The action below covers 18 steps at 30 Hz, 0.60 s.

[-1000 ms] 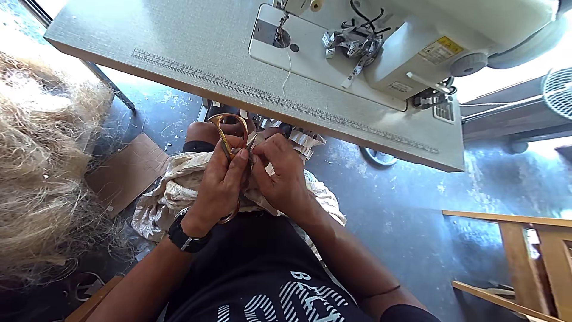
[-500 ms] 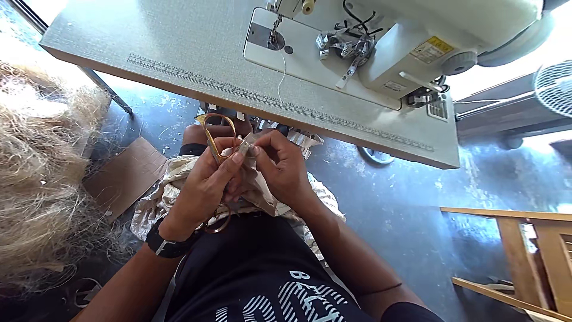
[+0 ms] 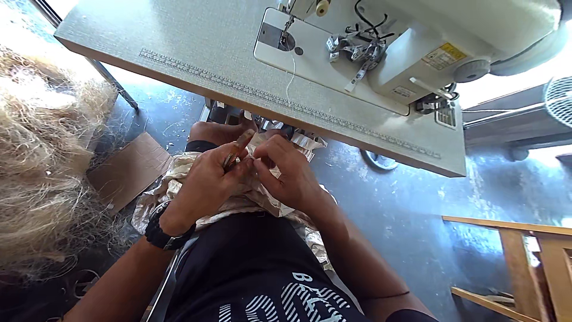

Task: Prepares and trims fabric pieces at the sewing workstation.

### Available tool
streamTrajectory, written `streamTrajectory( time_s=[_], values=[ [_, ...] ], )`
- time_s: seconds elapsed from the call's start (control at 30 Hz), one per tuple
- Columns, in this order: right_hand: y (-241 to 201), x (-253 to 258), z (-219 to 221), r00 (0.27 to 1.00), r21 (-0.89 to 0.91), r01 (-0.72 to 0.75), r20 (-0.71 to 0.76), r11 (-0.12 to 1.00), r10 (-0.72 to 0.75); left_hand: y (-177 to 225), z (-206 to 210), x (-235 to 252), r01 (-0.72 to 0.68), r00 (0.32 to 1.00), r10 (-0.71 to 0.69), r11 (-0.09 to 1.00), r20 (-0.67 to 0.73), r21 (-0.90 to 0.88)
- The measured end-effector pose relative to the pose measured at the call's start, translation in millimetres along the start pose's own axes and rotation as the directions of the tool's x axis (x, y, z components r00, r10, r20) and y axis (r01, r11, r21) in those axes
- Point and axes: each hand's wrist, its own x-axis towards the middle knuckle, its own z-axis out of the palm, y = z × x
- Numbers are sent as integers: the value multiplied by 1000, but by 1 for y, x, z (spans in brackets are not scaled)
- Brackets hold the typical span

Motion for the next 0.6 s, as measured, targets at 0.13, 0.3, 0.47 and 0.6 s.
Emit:
streamTrajectory(
  time_s=[0.13, 0.3, 0.47, 0.6],
  values=[
    [2, 1, -15, 970, 20, 27, 241, 999, -31, -1, -9, 2, -101, 987, 94, 994, 133, 51],
    [-3, 7, -24, 945, 70, 90, 308, 993, -107, -6, -14, 3, -204, 950, 200, 979, 238, -7],
    [9, 6, -17, 958, 313, 118, 216, 943, -191, -10, -21, -2, -195, 942, 206, 979, 267, -67],
    [11, 3, -10, 970, 444, 89, 164, 892, -178, -9, -31, -2, -194, 923, 209, 978, 322, -80]
  ],
)
